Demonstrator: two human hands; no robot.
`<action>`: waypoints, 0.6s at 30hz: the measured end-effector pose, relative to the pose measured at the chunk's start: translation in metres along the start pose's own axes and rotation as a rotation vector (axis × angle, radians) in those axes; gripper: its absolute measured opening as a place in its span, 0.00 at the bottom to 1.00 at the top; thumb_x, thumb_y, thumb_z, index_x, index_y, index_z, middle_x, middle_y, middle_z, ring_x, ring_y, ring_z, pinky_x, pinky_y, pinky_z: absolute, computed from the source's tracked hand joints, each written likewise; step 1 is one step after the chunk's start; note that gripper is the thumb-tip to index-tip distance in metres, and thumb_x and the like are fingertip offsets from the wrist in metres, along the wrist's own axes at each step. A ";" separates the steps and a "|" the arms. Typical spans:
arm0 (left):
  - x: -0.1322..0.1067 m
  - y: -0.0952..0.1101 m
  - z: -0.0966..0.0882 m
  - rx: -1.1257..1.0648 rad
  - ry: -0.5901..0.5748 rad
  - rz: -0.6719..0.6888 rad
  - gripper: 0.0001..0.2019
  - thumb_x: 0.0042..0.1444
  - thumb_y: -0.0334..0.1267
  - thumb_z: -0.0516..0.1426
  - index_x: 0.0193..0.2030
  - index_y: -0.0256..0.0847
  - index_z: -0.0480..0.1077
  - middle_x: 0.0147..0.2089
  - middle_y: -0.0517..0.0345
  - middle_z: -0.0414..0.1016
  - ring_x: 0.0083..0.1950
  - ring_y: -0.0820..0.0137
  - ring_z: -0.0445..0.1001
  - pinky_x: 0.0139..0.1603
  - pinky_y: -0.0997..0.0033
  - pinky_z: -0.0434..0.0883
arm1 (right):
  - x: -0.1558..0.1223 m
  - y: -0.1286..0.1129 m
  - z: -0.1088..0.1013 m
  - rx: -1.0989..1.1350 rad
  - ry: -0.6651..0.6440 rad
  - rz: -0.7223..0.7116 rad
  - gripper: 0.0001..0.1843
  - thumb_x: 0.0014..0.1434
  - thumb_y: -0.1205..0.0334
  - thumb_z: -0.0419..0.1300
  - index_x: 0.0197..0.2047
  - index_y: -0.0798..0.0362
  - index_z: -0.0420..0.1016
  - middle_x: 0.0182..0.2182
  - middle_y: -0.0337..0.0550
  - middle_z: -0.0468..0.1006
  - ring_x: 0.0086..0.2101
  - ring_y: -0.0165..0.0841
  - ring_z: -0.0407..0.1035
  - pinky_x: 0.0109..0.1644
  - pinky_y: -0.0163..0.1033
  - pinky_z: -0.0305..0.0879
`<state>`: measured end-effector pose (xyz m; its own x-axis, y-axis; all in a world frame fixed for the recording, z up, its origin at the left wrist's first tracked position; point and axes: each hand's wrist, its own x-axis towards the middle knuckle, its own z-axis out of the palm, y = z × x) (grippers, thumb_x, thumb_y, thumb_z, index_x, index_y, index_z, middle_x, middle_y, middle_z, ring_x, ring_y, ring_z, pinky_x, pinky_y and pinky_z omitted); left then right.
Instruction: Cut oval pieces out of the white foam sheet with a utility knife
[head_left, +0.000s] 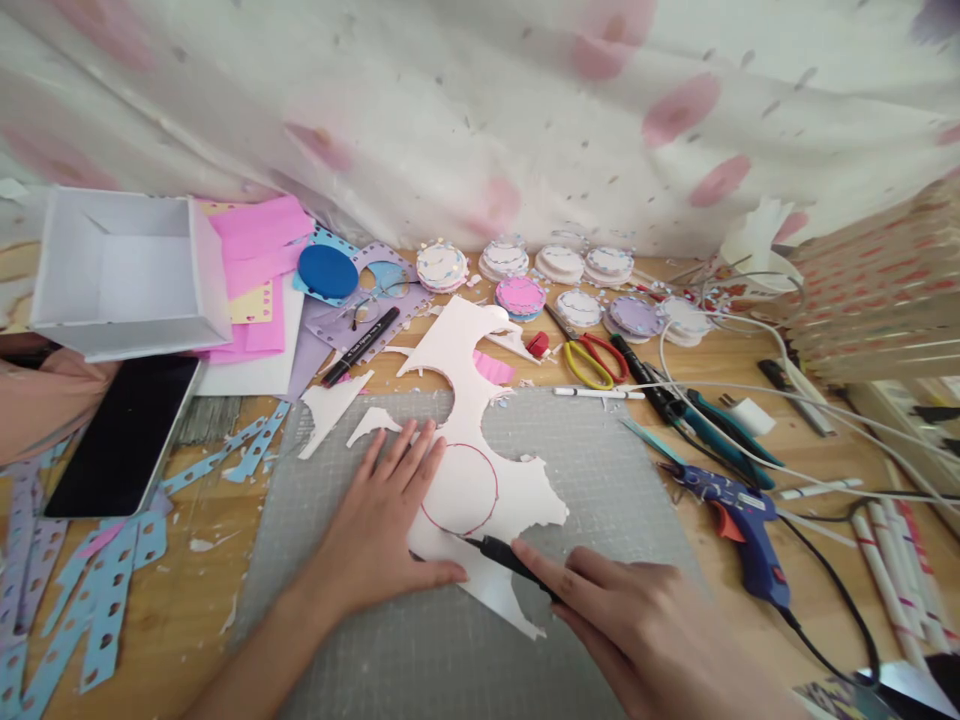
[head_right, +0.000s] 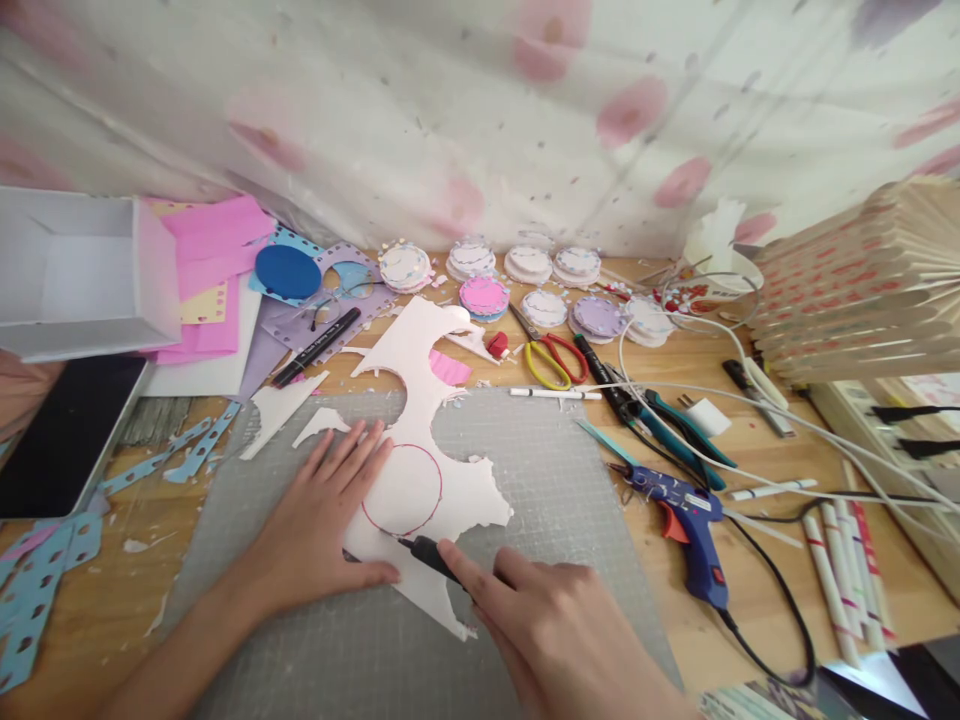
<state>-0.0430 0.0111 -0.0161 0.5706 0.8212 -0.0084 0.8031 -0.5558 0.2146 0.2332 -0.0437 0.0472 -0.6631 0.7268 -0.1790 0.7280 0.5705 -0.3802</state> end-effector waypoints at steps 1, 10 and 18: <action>0.000 0.000 0.000 -0.002 0.002 0.002 0.57 0.46 0.75 0.50 0.73 0.34 0.43 0.76 0.43 0.40 0.75 0.50 0.39 0.71 0.46 0.38 | 0.000 -0.001 0.001 -0.007 -0.006 0.000 0.31 0.65 0.72 0.47 0.70 0.49 0.51 0.30 0.37 0.75 0.25 0.30 0.74 0.24 0.34 0.59; 0.001 -0.002 0.000 -0.026 -0.003 0.009 0.57 0.47 0.74 0.50 0.73 0.34 0.42 0.75 0.41 0.41 0.75 0.48 0.41 0.71 0.43 0.38 | 0.004 0.002 -0.014 -0.111 -0.081 -0.004 0.46 0.50 0.80 0.53 0.70 0.44 0.51 0.31 0.37 0.75 0.24 0.31 0.73 0.24 0.36 0.53; 0.001 -0.002 0.000 -0.020 -0.015 0.011 0.56 0.48 0.74 0.48 0.73 0.34 0.43 0.75 0.42 0.41 0.75 0.49 0.40 0.71 0.44 0.37 | 0.000 0.023 -0.034 -0.162 -0.092 -0.056 0.40 0.57 0.78 0.52 0.68 0.39 0.55 0.29 0.37 0.75 0.24 0.32 0.72 0.24 0.37 0.51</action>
<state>-0.0439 0.0127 -0.0162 0.5820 0.8129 -0.0207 0.7932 -0.5620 0.2345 0.2559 -0.0174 0.0693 -0.7111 0.6585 -0.2465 0.7031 0.6687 -0.2420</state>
